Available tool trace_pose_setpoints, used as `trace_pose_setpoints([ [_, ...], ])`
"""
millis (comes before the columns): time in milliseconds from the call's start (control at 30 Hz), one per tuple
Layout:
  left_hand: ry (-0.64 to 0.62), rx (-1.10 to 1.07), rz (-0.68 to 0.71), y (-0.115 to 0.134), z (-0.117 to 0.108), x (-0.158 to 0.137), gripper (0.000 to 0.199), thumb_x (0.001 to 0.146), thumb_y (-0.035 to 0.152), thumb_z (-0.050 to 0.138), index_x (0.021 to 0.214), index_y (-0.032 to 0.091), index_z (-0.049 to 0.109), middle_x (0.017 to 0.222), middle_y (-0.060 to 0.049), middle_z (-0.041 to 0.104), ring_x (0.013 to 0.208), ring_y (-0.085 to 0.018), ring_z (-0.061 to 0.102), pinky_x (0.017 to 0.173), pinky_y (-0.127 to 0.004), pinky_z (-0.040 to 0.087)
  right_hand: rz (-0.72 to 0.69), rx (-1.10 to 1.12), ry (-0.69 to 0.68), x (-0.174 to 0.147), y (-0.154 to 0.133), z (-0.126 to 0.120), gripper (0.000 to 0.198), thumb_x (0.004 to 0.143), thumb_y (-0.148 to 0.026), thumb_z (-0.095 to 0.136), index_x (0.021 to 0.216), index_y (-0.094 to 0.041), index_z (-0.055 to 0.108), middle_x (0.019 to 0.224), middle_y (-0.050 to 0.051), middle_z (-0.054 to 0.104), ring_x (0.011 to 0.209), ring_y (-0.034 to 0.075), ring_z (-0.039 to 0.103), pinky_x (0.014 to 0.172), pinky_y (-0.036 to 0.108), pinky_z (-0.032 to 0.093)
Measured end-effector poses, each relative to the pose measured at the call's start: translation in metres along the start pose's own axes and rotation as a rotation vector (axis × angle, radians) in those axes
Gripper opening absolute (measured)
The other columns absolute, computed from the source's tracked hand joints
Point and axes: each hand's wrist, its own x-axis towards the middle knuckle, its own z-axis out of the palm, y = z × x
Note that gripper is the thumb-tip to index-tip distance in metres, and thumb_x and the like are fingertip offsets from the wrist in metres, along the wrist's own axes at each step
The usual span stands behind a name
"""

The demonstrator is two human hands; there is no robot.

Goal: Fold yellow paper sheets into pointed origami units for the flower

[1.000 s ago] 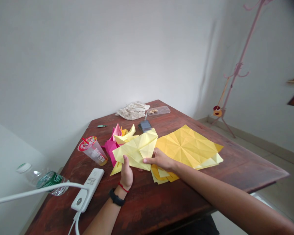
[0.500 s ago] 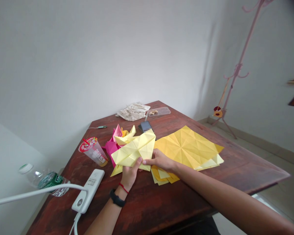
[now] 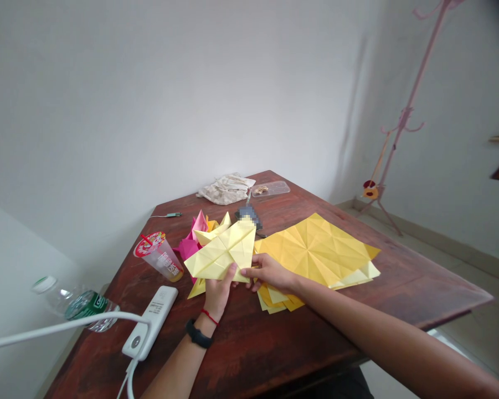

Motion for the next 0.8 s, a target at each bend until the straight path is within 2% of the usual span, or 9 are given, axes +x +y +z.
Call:
trace_pose_setpoints([
  [133, -0.075, 0.034, -0.015, -0.003, 0.001, 0.0, 0.033, 0.066, 0.043, 0.084, 0.069, 0.014, 0.067, 0.057, -0.001, 0.066, 0.048, -0.015, 0.057, 0.046, -0.027, 0.05, 0.002, -0.031, -0.036, -0.002, -0.003, 0.001, 0.048, 0.076, -0.055, 0.077, 0.094, -0.011, 0.068, 0.085, 0.011, 0.075, 0.061, 0.014, 0.069, 0.053, 0.023, 0.057],
  [433, -0.074, -0.035, -0.031, -0.002, 0.004, 0.0, 0.036, 0.068, 0.046, 0.082, 0.072, 0.015, 0.065, 0.057, 0.0, 0.064, 0.047, -0.014, 0.056, 0.045, -0.027, 0.049, -0.051, -0.13, -0.091, -0.002, 0.002, 0.002, 0.05, 0.08, -0.06, 0.071, 0.092, -0.011, 0.069, 0.085, 0.01, 0.074, 0.06, 0.013, 0.068, 0.056, 0.024, 0.057],
  [633, -0.056, -0.101, -0.066, -0.001, 0.003, 0.002, 0.045, 0.067, 0.048, 0.083, 0.093, 0.013, 0.068, 0.079, -0.005, 0.074, 0.055, -0.016, 0.063, 0.047, -0.026, 0.051, -0.085, -0.257, -0.098, -0.001, 0.01, 0.004, 0.057, 0.08, -0.067, 0.066, 0.082, -0.011, 0.071, 0.065, 0.006, 0.069, 0.058, 0.015, 0.067, 0.055, 0.026, 0.055],
  [800, -0.13, -0.152, -0.105, -0.005, 0.002, 0.003, 0.042, 0.069, 0.051, 0.081, 0.08, 0.013, 0.068, 0.059, -0.002, 0.069, 0.046, -0.015, 0.06, 0.044, -0.026, 0.047, -0.086, -0.258, -0.111, -0.002, 0.009, 0.004, 0.058, 0.08, -0.07, 0.065, 0.077, -0.011, 0.071, 0.064, 0.006, 0.069, 0.058, 0.016, 0.066, 0.055, 0.026, 0.054],
])
